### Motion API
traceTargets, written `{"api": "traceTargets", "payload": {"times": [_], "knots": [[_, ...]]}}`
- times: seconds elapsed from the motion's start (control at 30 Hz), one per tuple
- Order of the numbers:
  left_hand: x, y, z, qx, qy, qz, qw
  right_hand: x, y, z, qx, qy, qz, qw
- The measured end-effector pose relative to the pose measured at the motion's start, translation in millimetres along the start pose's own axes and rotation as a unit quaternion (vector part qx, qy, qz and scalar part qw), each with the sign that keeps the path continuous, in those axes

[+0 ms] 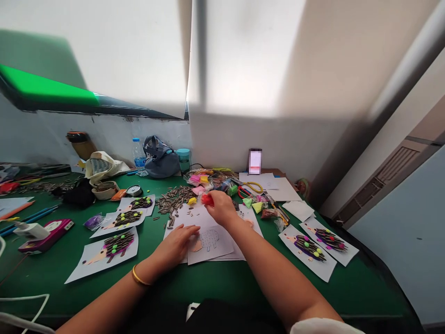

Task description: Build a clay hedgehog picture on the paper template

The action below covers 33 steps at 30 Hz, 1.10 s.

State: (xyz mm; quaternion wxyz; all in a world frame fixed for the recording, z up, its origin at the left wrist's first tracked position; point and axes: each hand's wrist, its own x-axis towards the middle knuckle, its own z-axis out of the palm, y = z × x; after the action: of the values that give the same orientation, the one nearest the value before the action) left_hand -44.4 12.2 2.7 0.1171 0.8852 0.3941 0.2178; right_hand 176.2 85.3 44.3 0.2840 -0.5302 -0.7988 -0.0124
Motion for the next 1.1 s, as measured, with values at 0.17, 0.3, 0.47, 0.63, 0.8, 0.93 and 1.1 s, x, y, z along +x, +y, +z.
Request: {"api": "traceTargets", "payload": {"times": [0.17, 0.3, 0.47, 0.63, 0.8, 0.93, 1.1], "knots": [[-5, -3, -4.4, 0.015, -0.004, -0.028, 0.999, -73, 17, -14, 0.053, 0.061, 0.041, 0.996], [9, -2, -3.3, 0.031, -0.036, -0.002, 0.999, -101, 22, -12, 0.049, 0.085, 0.019, 0.995], [37, 13, -3.3, 0.005, 0.095, -0.008, 0.995, -98, 13, -7, 0.05, 0.095, -0.029, 0.994], [35, 32, 8.3, -0.167, 0.171, -0.064, 0.969, -98, -9, -2, 0.095, 0.098, -0.054, 0.989], [28, 38, 19.3, -0.284, 0.166, -0.113, 0.938, -104, -13, 1, 0.085, 0.081, -0.057, 0.991], [31, 37, 21.0, -0.358, 0.162, -0.125, 0.911, -105, -12, 0, 0.083, 0.075, -0.057, 0.992], [32, 38, 23.5, -0.418, 0.143, -0.132, 0.888, -105, -12, -6, 0.107, 0.075, -0.047, 0.99]]}}
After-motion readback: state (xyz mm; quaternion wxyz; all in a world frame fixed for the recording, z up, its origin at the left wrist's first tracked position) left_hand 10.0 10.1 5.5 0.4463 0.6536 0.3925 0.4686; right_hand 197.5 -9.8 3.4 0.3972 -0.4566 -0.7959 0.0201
